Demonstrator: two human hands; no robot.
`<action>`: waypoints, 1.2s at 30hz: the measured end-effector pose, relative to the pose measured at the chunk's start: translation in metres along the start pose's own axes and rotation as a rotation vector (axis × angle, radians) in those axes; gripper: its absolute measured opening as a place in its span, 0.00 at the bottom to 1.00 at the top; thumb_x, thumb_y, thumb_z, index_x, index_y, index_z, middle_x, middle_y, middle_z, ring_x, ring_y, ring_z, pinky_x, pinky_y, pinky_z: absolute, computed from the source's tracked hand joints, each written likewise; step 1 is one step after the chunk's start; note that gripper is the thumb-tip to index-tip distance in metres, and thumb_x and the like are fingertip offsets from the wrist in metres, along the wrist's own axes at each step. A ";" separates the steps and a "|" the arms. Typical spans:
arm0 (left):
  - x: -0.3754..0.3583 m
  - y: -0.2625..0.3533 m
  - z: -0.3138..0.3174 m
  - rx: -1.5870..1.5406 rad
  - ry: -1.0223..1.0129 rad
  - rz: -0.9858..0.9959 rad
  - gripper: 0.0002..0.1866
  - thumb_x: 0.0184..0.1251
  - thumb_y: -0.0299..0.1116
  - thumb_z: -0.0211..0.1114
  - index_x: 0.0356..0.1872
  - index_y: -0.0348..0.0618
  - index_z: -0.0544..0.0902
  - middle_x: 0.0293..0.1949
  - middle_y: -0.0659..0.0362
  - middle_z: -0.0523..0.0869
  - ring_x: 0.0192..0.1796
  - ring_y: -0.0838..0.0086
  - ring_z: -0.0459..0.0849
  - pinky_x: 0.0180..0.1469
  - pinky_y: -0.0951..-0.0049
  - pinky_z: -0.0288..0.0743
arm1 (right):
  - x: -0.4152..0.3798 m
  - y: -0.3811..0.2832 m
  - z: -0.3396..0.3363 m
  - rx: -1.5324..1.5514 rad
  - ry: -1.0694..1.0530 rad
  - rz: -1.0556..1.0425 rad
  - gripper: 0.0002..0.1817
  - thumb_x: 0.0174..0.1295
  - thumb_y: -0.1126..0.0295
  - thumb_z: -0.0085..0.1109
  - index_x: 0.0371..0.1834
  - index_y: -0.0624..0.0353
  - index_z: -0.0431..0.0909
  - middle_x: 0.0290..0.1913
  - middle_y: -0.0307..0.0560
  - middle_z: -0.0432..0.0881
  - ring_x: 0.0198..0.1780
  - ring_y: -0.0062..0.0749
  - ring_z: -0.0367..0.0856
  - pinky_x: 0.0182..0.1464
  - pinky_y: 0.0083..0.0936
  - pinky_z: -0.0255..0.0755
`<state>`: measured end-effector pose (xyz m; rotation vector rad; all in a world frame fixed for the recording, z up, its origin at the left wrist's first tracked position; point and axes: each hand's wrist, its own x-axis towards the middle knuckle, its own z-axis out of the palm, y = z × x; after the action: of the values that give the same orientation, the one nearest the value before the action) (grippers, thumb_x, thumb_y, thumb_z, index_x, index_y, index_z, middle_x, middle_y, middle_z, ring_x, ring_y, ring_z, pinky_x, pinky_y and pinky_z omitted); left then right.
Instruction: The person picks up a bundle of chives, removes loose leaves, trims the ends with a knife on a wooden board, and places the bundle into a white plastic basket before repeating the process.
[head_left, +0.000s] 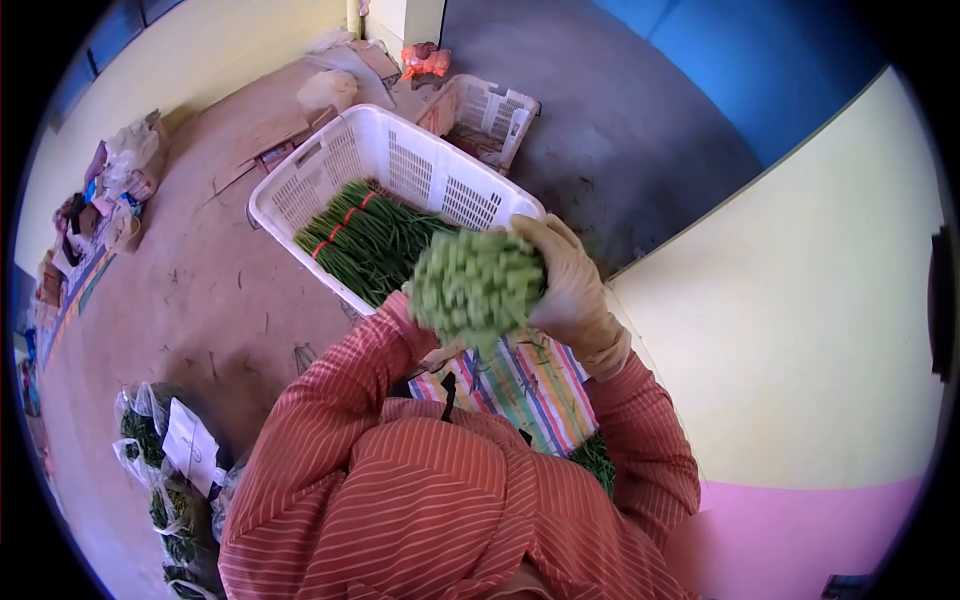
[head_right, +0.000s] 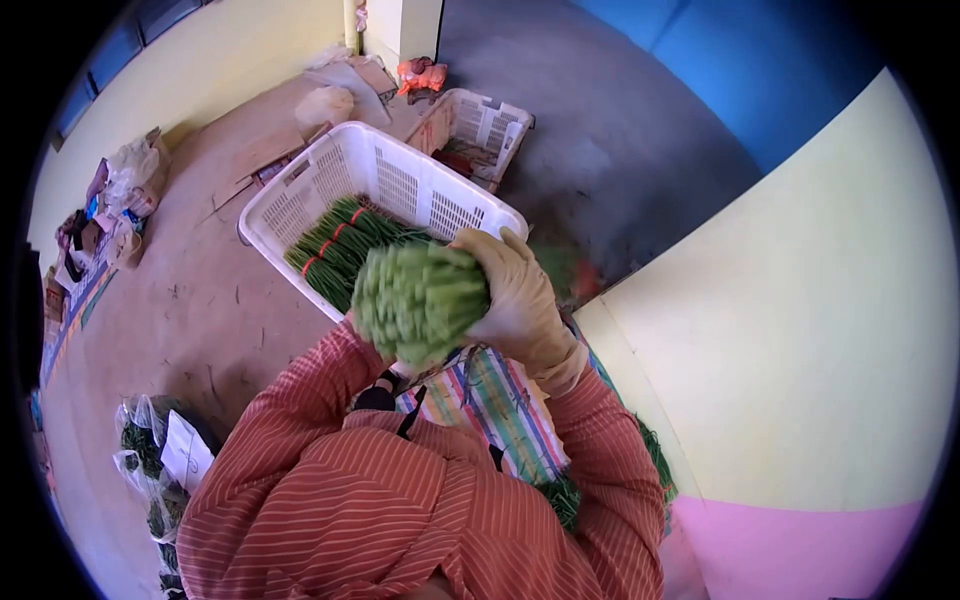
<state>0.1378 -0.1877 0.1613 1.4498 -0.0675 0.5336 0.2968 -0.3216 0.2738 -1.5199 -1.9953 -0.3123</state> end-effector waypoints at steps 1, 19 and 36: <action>0.003 0.006 -0.007 0.118 -0.029 -0.118 0.27 0.77 0.52 0.52 0.66 0.43 0.74 0.63 0.51 0.78 0.66 0.62 0.76 0.69 0.65 0.69 | 0.006 -0.004 -0.007 0.170 -0.045 0.254 0.42 0.42 0.63 0.76 0.65 0.60 0.72 0.61 0.55 0.78 0.64 0.47 0.76 0.64 0.40 0.70; 0.018 0.024 0.011 -0.559 0.425 -0.041 0.26 0.67 0.35 0.71 0.63 0.41 0.76 0.54 0.59 0.85 0.54 0.72 0.84 0.60 0.67 0.77 | 0.009 -0.010 0.055 0.478 0.081 0.623 0.52 0.51 0.54 0.77 0.75 0.65 0.57 0.63 0.58 0.75 0.59 0.40 0.79 0.64 0.31 0.70; 0.000 -0.006 -0.018 -0.761 0.703 -0.192 0.20 0.68 0.43 0.70 0.53 0.42 0.82 0.45 0.59 0.89 0.42 0.72 0.89 0.48 0.69 0.85 | -0.275 0.046 0.020 0.390 -0.179 1.557 0.17 0.69 0.62 0.61 0.53 0.62 0.82 0.28 0.39 0.84 0.22 0.18 0.77 0.23 0.18 0.69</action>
<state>0.1348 -0.1711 0.1533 0.4739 0.3866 0.7302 0.3773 -0.5146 0.0878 -2.2931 -0.4326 0.8011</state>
